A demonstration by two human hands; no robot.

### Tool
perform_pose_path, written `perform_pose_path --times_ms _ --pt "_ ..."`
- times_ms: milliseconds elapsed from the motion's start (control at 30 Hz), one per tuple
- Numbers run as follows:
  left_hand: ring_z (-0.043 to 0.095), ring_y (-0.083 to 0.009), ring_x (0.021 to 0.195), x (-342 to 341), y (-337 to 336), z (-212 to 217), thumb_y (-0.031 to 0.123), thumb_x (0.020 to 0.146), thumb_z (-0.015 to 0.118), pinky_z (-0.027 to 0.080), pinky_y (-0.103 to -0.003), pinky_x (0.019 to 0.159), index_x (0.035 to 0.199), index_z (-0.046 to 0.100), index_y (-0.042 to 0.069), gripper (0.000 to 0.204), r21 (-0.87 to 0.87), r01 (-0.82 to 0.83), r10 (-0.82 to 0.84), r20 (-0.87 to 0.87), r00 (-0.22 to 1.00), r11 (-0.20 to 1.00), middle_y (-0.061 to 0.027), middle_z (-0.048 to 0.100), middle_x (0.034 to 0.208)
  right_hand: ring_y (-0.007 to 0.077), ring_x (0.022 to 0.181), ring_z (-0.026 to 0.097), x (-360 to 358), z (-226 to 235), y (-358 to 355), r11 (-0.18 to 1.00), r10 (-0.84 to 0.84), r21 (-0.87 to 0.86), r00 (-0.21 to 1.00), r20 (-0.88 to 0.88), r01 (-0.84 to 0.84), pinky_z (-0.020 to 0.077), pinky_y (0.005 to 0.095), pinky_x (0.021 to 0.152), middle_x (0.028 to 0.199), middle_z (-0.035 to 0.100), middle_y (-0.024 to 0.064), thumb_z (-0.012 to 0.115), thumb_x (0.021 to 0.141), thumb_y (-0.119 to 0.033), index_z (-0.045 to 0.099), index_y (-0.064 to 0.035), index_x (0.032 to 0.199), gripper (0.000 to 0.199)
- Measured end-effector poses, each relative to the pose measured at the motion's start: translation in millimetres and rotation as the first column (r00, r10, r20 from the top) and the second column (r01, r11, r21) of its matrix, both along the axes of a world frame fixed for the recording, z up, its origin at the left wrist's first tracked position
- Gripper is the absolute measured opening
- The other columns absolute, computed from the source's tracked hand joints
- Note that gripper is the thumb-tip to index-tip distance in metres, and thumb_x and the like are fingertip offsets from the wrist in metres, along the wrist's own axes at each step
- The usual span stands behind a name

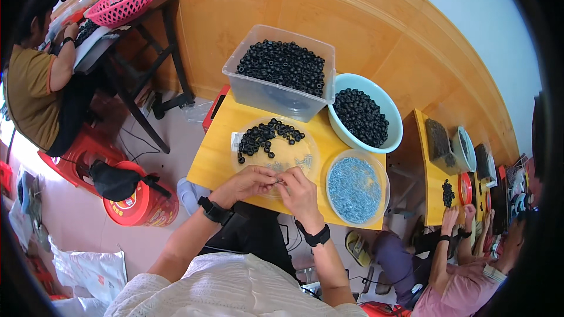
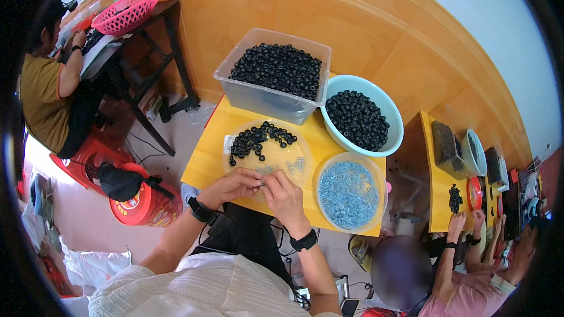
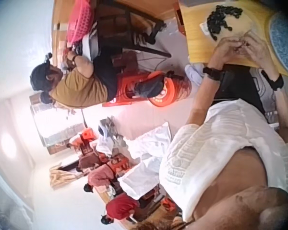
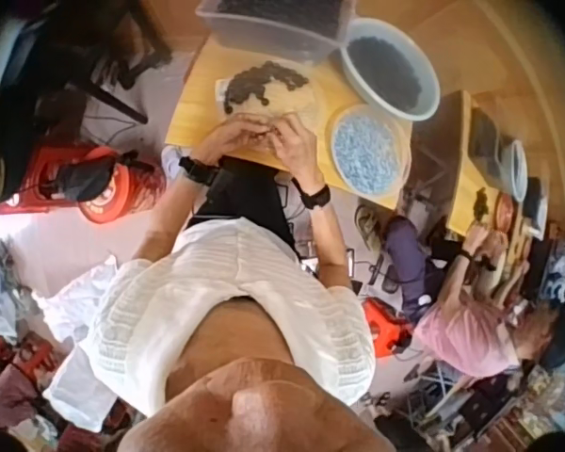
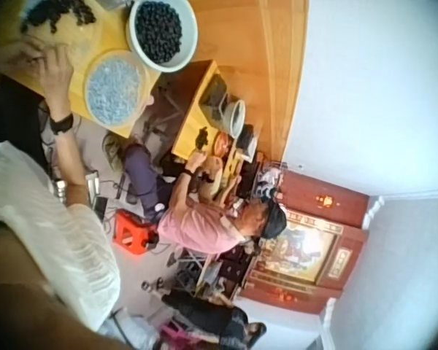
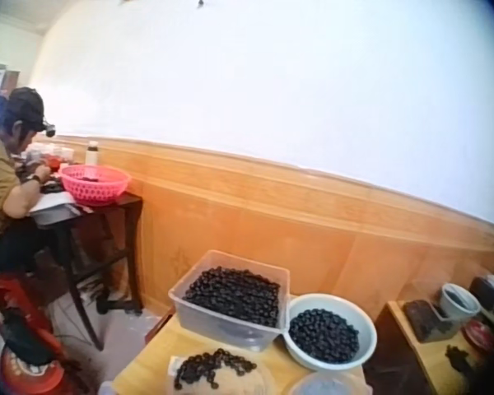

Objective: Sorting small black plastic parts from a bin onto a plate and into other containers.

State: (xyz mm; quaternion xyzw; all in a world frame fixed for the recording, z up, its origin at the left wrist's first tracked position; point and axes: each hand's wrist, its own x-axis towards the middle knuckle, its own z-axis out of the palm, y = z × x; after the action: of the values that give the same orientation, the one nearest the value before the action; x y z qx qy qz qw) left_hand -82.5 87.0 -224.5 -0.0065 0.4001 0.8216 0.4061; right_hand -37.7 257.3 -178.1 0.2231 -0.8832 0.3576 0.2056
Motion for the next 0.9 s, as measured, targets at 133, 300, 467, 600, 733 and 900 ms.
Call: perform_pose_path --times_ms 133,300,467,600,733,900 --pt "0.057 -0.0073 0.067 -1 3 -2 0.004 0.083 0.058 0.047 -0.019 0.063 0.099 0.062 0.0 0.017 -0.035 -0.006 0.005 -0.034 0.999 0.999 -0.0014 0.061 0.081 0.024 0.068 0.061 2 3 0 1.0 -0.012 -0.026 0.999 0.049 0.013 0.0489 0.0313 0.057 0.078 0.054 0.009 0.064 0.069 0.004 0.058 -0.0013 0.083 0.016" --pt "0.057 -0.0067 0.067 1 7 -7 0.004 0.082 0.06 0.047 -0.019 0.061 0.099 0.063 0.001 0.017 -0.044 -0.003 0.002 -0.022 1.0 0.999 -0.0007 0.061 0.08 0.0234 0.066 0.059 -2 -8 7 0.941 0.09 -0.338 0.964 0.249 -0.001 0.0475 0.0309 0.056 0.078 0.054 0.0097 0.063 0.071 0.003 0.059 0.0 0.081 0.011" --pt "0.056 -0.0064 0.067 3 11 -13 0.005 0.081 0.062 0.046 -0.019 0.061 0.1 0.062 0.002 0.019 -0.061 -0.041 0.038 -0.038 0.999 0.997 -0.0003 0.061 0.082 0.0162 0.066 0.059 0 -13 6 0.96 -0.022 -0.263 0.964 0.264 0.094 0.0475 0.0256 0.056 0.075 0.056 0.0077 0.064 0.073 0.002 0.06 0.0016 0.079 0.007" --pt "0.056 -0.0066 0.067 7 17 -10 0.005 0.081 0.063 0.046 -0.019 0.062 0.1 0.061 0.002 0.02 -0.054 -0.119 0.12 0.013 0.993 0.991 -0.0002 0.061 0.081 0.0092 0.064 0.057 1 -19 3 0.887 -0.037 -0.405 0.91 0.412 0.22 0.0451 0.0219 0.055 0.069 0.058 0.0044 0.062 0.077 -0.001 0.059 0.0027 0.077 0.005" --pt "0.054 -0.0053 0.068 12 20 -7 0.005 0.079 0.064 0.044 -0.018 0.062 0.1 0.061 0.002 0.021 -0.086 -0.136 0.13 -0.077 0.989 0.987 0.0008 0.06 0.082 0.0072 0.059 0.055 -1 -33 3 0.803 -0.006 -0.505 0.851 0.525 0.317 0.0436 0.0211 0.053 0.067 0.059 0.0033 0.061 0.08 -0.003 0.058 0.0027 0.075 0.008" --pt "0.052 -0.0029 0.067 15 27 -14 0.008 0.077 0.068 0.042 -0.017 0.058 0.095 0.063 0.001 0.019 -0.262 -0.292 0.145 -0.465 0.873 0.92 0.0025 0.059 0.079 0.0127 0.051 0.052 -3 -38 -1 0.801 -0.101 -0.463 0.849 0.519 0.379 0.0417 0.026 0.051 0.058 0.058 0.0078 0.062 0.077 -0.005 0.061 0.0025 0.074 0.009"
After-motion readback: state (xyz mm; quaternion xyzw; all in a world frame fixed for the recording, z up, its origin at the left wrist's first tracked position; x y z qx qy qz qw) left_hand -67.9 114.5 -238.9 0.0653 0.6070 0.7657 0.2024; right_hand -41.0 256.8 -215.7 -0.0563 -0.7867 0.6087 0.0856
